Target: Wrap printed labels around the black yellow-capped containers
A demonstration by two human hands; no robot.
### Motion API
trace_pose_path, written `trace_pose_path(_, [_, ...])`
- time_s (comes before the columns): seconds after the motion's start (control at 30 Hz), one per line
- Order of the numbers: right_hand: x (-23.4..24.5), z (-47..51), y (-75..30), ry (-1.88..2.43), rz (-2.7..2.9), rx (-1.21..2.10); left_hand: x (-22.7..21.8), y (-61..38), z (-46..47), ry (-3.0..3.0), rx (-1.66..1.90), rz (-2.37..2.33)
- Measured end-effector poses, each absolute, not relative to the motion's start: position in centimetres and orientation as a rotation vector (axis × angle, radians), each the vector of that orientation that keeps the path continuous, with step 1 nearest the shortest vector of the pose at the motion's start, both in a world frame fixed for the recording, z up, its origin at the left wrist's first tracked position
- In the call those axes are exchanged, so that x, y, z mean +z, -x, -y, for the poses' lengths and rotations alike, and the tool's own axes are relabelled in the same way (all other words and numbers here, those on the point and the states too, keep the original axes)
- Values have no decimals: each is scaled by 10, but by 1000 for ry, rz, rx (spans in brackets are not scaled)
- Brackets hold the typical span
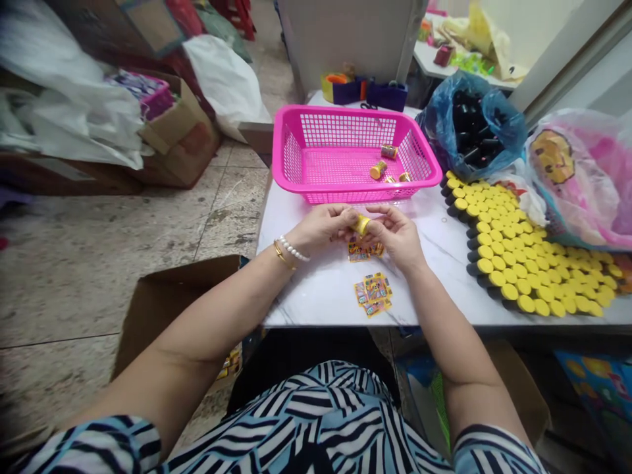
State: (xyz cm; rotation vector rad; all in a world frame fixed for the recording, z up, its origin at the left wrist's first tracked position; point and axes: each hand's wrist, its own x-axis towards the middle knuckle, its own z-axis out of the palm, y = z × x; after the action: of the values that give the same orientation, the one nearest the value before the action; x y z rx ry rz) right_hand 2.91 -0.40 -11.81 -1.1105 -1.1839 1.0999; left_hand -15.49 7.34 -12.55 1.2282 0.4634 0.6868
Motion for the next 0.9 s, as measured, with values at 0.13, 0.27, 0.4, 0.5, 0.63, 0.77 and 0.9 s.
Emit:
trace_pose_path(0.13, [-115, 6, -32, 1086, 1461, 729, -127, 152, -67, -1148, 688, -481])
trace_pose_path(0.27, [-118, 8, -31, 1030, 1516, 443, -121, 154, -64, -1029, 640, -373])
trace_pose_path(0.4, [-117, 9, -30, 1019, 1575, 431, -118, 158, -67, -985, 589, -364])
trace_pose_path(0.5, [-114, 10, -30, 1071, 1624, 396, -119, 158, -69, -943, 571, -359])
trace_pose_path(0.63, [-112, 12, -30, 1087, 1598, 273, -118, 156, -70, -886, 517, -381])
trace_pose_path(0.77, [-111, 14, -30, 1114, 1680, 244, -117, 157, -67, -872, 498, -452])
trace_pose_path(0.9, [-111, 15, -30, 1112, 1709, 151, -116, 155, -64, -815, 467, -444])
